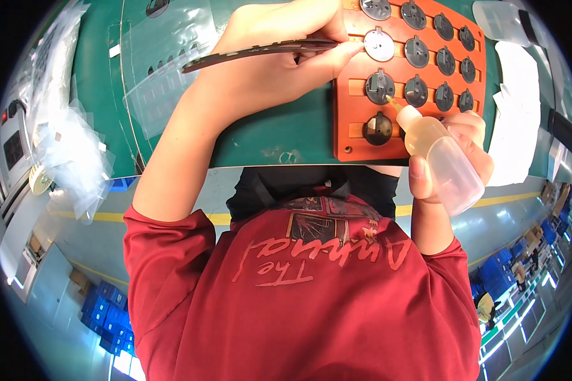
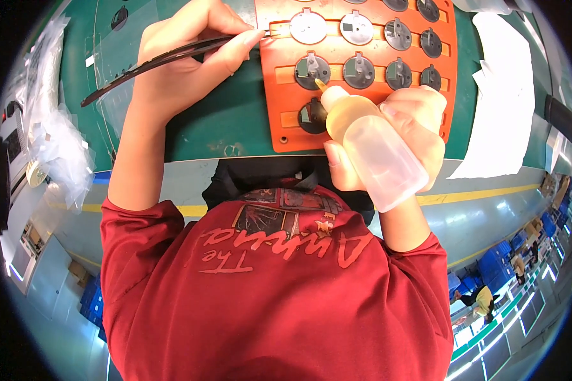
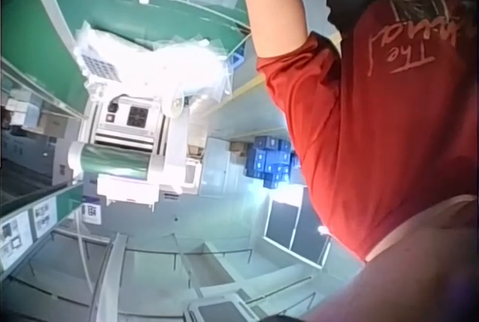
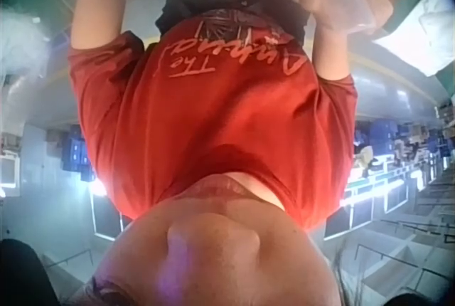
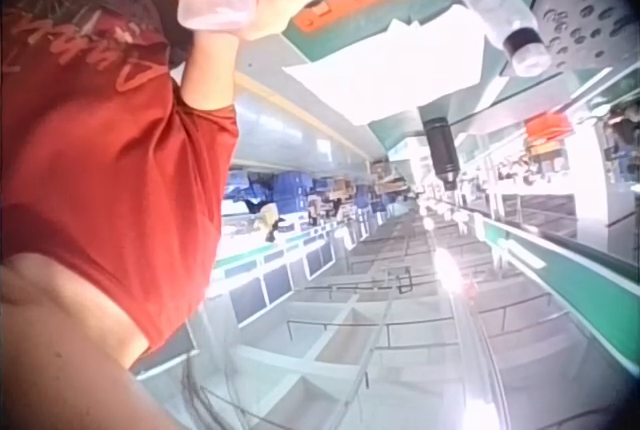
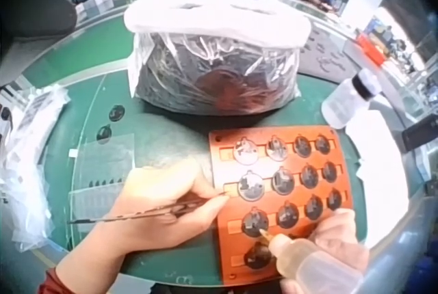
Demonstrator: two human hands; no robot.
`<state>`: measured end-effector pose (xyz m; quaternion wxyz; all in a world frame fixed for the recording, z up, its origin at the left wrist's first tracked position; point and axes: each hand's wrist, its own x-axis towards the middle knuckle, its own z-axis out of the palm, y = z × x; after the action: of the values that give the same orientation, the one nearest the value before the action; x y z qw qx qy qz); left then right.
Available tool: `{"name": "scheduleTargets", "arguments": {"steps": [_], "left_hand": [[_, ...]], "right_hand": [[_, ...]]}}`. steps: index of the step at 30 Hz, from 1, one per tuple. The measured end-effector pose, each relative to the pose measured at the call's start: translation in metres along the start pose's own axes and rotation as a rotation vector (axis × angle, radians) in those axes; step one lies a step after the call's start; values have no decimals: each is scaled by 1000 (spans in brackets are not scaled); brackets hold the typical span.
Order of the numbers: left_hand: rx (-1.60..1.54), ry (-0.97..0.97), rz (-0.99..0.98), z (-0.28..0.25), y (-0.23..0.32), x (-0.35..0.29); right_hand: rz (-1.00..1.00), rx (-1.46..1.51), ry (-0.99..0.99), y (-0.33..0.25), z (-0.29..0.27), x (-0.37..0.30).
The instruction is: The person applies adhesive liquid from a squeeze bottle to circular electronic components held in a tray, using tweezers to precisely position the components.
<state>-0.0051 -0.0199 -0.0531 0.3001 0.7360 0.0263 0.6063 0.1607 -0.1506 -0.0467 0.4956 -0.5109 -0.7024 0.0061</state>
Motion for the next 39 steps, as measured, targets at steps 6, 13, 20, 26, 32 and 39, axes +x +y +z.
{"name": "scheduleTargets", "arguments": {"steps": [6,13,20,26,32,39], "left_hand": [[-14,-7,-16,0,-9,-7],[148,-163,-432,-1,2,-3],[-35,23,-93,2,-9,-10],[-73,35,-135,3,-7,-8],[-62,58,-110,5,-8,-9],[-89,43,-128,4,-8,-8]], "right_hand": [[7,62,63,0,4,-2],[0,-18,-73,0,-4,0],[-10,20,40,3,4,-2],[-23,12,-1,3,0,-1],[-24,42,64,6,5,-5],[0,1,8,3,2,-3]]}}
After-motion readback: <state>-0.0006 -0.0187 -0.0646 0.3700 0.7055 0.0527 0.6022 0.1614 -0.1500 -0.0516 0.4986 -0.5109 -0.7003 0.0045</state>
